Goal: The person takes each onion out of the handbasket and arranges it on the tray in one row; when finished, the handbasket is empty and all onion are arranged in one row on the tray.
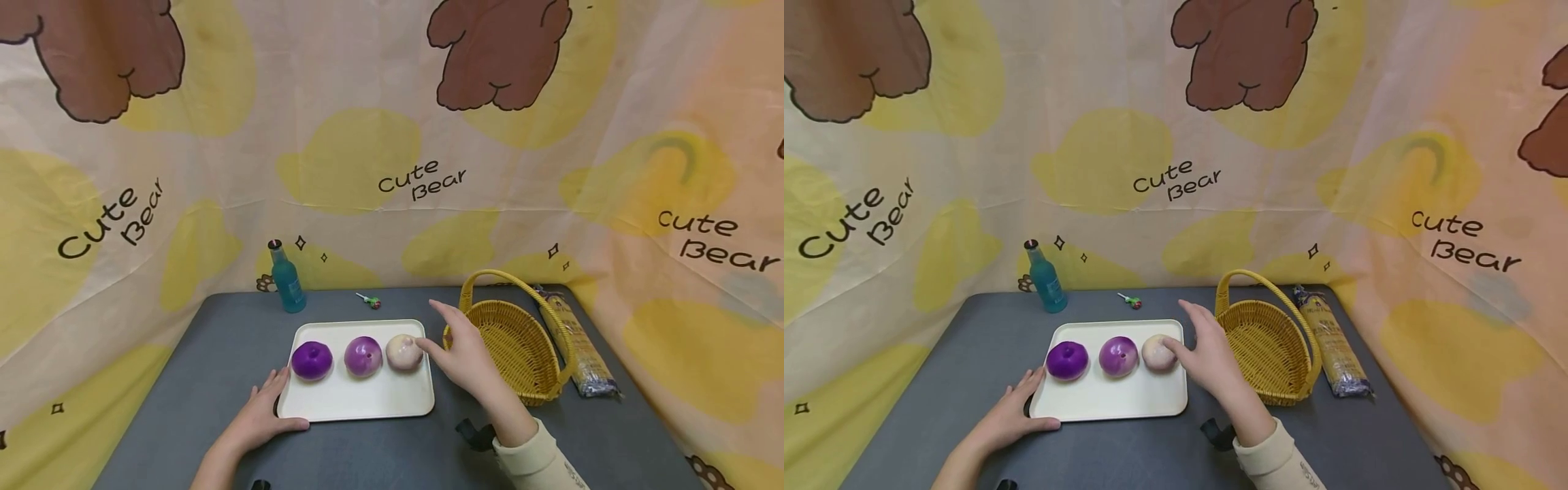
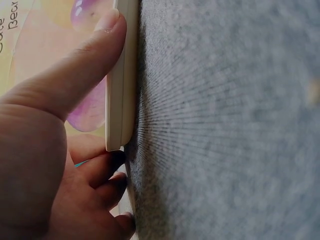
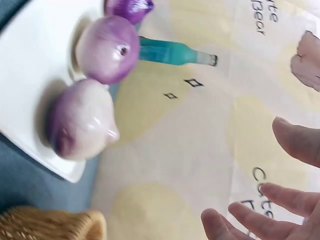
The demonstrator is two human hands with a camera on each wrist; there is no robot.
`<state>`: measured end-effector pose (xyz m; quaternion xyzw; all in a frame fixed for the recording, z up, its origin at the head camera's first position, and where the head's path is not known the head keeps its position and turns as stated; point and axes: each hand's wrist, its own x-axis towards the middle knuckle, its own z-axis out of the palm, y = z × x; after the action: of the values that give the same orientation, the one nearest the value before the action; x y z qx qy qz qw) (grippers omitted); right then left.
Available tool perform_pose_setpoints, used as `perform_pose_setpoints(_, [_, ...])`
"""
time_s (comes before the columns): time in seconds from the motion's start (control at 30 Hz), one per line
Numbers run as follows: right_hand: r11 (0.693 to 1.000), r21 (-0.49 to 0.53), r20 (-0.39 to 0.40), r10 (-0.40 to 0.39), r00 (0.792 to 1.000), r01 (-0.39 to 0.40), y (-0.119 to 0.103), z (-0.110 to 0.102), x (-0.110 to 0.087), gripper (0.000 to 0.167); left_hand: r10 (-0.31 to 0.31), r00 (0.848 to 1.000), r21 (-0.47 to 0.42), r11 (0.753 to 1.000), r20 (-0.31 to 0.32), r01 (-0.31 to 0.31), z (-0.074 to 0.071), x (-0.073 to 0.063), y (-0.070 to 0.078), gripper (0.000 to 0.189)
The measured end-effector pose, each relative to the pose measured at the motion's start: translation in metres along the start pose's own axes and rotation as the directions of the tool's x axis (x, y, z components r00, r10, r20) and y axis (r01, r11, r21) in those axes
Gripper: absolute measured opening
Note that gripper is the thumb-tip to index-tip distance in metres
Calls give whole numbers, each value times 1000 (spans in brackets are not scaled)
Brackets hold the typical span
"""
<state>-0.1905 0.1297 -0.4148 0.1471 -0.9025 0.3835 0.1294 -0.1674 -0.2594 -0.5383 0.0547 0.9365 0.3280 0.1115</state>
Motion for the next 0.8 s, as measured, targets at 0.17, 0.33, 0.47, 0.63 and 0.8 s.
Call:
perform_pose_setpoints(0.17, [997, 66, 34, 33, 999, -36, -3, -20, -4, 70, 2, 1000, 3, 1000, -10, -2, -1, -2, -3, 126])
perform_pose_setpoints(0.33, [993, 108, 25, 33, 999, -35, -5, -41, -8, 71, 11, 1000, 10, 1000, -19, -11, -2, -5, -7, 126])
perform_pose_setpoints(0.47, [994, 113, 4, -5, 1000, 5, -3, -59, -10, 70, 24, 1000, 2, 1000, -18, -24, -5, -9, -8, 125])
perform_pose_setpoints(0.63, [988, 139, -39, -54, 998, 59, 1, -89, -13, 65, 3, 1000, 23, 1000, -18, -2, -18, -19, -6, 121])
perform_pose_setpoints(0.8, [989, 124, -104, -65, 992, 78, 5, -124, -18, 59, 21, 998, 71, 997, -62, -16, -44, -27, -6, 115])
